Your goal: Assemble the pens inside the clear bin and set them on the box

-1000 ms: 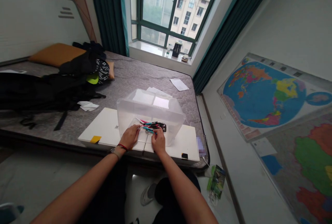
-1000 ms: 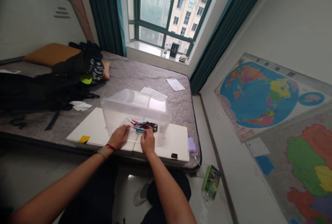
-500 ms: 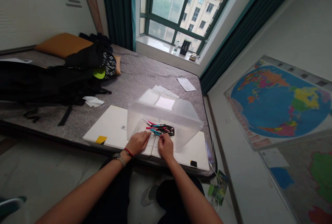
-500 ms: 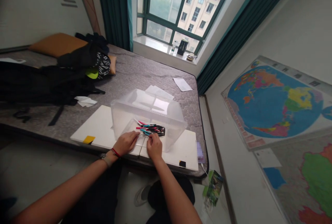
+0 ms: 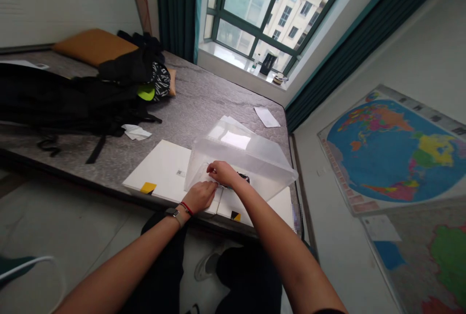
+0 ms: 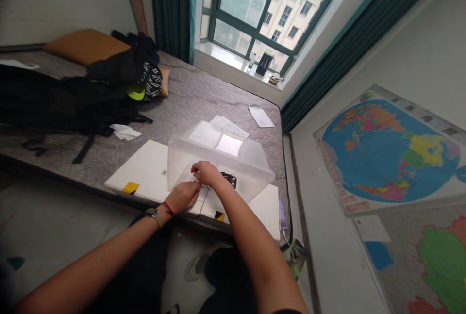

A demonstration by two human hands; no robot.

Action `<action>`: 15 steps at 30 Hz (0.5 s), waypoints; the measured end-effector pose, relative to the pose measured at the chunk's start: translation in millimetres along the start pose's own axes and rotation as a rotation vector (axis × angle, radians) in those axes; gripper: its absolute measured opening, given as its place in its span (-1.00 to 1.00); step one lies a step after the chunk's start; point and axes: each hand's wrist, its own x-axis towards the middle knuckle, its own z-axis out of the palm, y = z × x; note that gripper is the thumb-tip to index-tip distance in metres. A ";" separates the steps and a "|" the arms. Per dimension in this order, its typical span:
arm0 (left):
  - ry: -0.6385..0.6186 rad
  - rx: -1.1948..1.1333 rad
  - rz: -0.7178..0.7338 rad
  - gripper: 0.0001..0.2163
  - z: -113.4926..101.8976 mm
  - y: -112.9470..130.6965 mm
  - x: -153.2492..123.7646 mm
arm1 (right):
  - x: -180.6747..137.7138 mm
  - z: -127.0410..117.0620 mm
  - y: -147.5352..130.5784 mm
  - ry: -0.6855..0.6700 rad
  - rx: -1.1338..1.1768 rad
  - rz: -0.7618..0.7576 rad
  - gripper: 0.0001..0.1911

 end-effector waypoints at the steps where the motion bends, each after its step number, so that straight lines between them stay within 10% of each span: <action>1: 0.006 0.012 0.006 -0.83 1.0 -0.7 -0.5 | 8.7 1.7 -1.9 -0.044 -0.049 -0.026 -0.83; 15: -0.070 0.011 0.022 -0.79 0.5 -1.2 -1.2 | 38.2 33.7 6.4 -0.114 -0.212 -0.140 -0.88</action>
